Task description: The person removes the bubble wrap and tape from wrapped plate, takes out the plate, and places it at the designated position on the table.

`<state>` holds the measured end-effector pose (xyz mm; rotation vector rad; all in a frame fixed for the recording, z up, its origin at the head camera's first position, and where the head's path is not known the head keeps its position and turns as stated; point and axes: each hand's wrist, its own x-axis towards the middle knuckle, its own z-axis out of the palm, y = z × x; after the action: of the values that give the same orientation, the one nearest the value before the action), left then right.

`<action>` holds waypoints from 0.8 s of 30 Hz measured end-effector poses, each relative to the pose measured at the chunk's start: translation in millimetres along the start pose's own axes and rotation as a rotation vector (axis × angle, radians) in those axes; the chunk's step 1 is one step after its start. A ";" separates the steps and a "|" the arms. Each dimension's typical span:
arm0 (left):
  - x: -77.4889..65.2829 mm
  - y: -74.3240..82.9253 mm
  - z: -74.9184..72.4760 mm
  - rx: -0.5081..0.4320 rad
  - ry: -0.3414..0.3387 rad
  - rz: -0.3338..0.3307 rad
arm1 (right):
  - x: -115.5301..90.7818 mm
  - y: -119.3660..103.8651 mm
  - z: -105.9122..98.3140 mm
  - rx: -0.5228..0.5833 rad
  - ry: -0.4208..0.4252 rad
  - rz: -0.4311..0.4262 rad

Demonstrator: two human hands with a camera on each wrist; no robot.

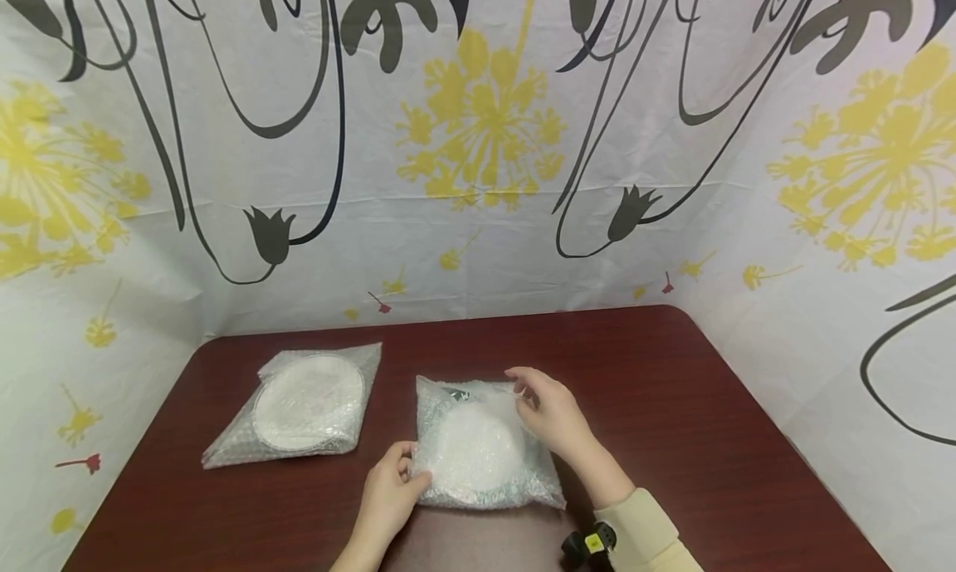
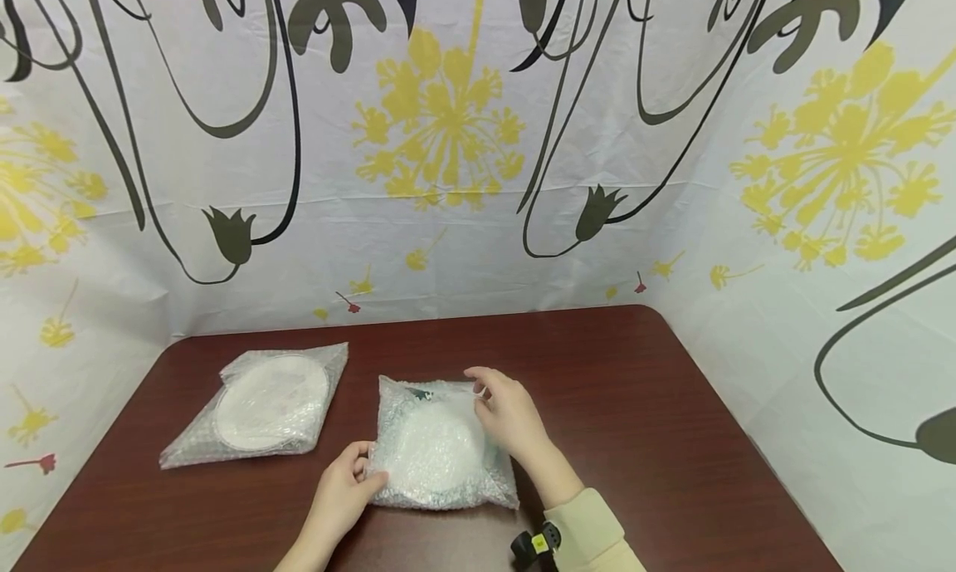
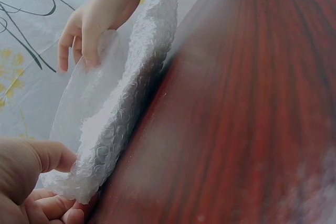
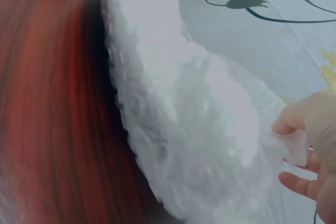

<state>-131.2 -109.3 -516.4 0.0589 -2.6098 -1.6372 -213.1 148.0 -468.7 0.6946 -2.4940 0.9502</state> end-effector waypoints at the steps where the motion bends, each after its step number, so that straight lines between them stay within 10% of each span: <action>1: -0.1 0.0 0.0 0.000 -0.001 0.000 | -0.9 1.1 -1.5 0.000 -0.008 0.003; 24: -0.6 0.6 0.5 0.010 0.005 0.001 | -31.1 35.8 3.3 0.018 -0.209 0.028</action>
<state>-130.7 -108.6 -516.1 0.0620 -2.6141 -1.6211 -209.0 178.6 -504.9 0.8047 -2.6853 0.9548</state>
